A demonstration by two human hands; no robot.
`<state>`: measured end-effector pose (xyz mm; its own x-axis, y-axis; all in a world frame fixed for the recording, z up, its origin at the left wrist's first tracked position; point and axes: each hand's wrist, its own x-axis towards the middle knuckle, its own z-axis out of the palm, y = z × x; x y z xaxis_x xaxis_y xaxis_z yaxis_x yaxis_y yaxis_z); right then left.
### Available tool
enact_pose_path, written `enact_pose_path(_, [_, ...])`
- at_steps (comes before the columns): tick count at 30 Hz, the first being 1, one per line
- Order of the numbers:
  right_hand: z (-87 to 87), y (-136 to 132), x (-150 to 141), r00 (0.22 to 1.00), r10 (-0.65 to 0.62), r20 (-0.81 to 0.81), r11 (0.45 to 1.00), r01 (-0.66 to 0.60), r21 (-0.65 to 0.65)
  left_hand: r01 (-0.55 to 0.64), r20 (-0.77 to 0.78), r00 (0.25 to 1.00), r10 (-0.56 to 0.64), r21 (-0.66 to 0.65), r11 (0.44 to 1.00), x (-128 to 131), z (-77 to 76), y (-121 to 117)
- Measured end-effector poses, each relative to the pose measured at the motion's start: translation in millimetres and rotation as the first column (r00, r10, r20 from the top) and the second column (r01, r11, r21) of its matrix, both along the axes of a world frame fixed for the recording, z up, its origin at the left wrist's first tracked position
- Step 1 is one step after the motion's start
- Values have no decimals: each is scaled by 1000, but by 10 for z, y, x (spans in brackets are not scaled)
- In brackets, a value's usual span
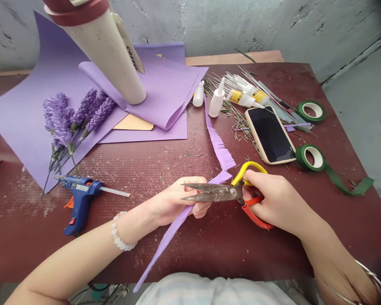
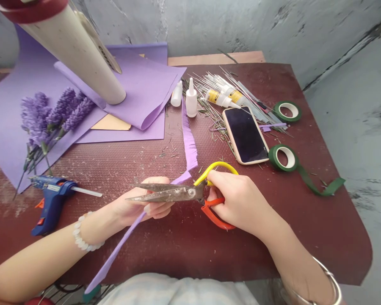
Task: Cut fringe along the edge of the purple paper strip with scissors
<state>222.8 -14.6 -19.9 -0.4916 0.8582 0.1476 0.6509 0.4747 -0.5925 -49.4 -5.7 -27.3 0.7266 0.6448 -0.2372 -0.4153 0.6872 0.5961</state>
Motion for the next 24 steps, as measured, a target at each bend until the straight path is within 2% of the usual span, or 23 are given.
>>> enact_pose_path(7, [20, -9, -13, 998, 45, -35, 986, -50, -157, 21, 8, 1000, -21, 44, 999, -39, -12, -20])
enact_pose_path(11, [31, -19, -14, 996, 72, -45, 981, -79, -178, 59, -50, 997, -55, 76, 995, -60, 11, -29])
enact_pose_path(16, [90, -18, 3, 997, 29, -77, 942, -53, -331, 71, -145, 988, -59, 78, 994, -55, 27, -21])
enact_pose_path(18, [151, -12, 14, 993, -34, -115, 912, -17, -411, 45, -179, 983, -23, 117, 992, -48, 40, -24])
enact_pose_path(21, [245, -1, 53, 970, -190, -153, 871, 94, -483, -51, -265, 958, 108, 212, 976, -44, 77, -47])
enact_pose_path(24, [282, 16, 128, 944, -298, -139, 852, 198, -485, -84, -396, 882, 255, 400, 913, -44, 116, -87])
